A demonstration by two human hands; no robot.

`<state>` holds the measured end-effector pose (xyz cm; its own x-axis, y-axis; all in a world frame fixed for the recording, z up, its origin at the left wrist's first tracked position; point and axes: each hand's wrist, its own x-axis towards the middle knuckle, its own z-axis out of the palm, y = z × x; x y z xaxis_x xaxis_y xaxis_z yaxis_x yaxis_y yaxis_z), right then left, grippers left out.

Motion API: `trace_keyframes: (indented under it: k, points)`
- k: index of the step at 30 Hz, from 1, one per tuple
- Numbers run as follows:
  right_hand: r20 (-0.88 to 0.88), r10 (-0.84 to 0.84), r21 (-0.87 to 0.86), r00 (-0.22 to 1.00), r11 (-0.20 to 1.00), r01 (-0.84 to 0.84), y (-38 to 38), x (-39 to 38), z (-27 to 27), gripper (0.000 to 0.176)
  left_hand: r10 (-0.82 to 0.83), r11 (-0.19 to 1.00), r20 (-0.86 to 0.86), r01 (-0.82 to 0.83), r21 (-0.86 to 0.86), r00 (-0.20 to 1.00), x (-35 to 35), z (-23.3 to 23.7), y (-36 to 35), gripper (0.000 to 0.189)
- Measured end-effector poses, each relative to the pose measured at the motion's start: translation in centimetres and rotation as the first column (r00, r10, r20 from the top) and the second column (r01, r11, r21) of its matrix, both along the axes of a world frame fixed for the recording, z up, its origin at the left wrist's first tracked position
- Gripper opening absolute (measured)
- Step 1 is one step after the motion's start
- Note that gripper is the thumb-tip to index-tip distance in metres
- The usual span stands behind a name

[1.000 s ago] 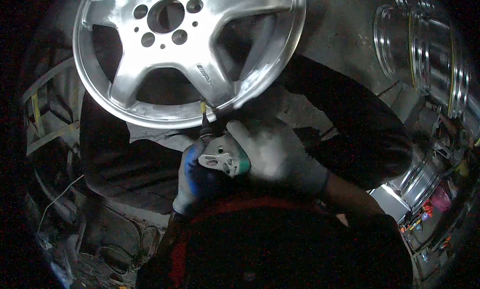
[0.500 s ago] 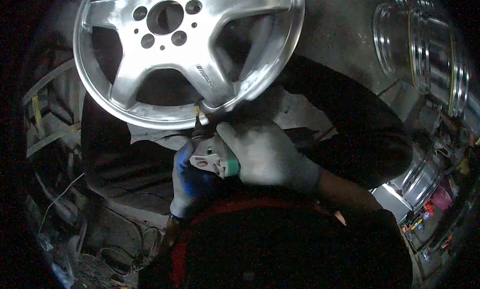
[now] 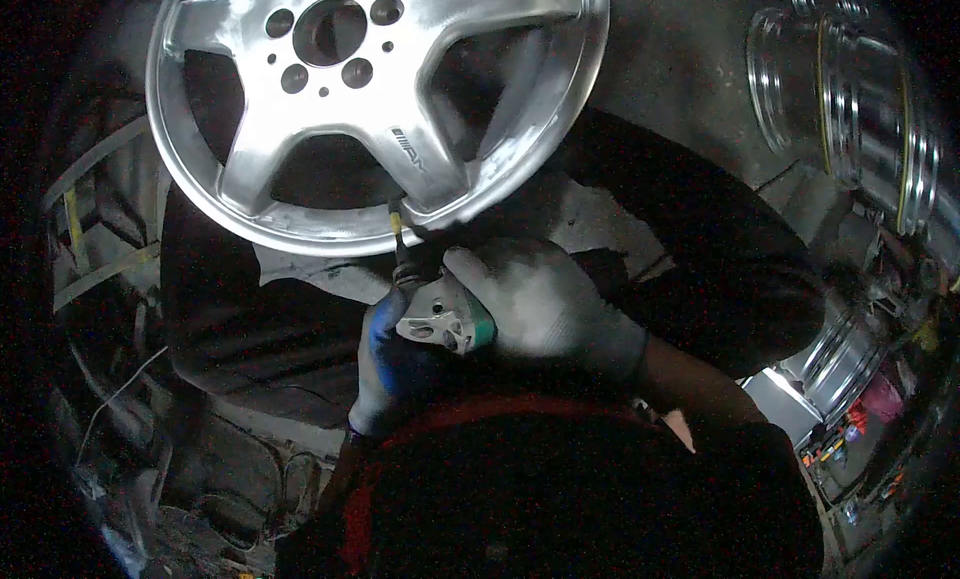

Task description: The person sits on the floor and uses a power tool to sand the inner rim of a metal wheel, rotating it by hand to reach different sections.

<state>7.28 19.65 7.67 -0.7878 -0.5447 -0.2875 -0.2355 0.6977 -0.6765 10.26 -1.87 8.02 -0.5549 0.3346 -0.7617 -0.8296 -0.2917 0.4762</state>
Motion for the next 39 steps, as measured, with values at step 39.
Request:
trace_keyframes:
  k: [39]
  points:
    - [0.075,-0.111,-0.045,0.991,0.992,0.115,3.0,1.8,-0.2,0.050,-0.036,0.980,-0.040,0.043,0.193,0.999,2.4,-2.3,1.1,0.039]
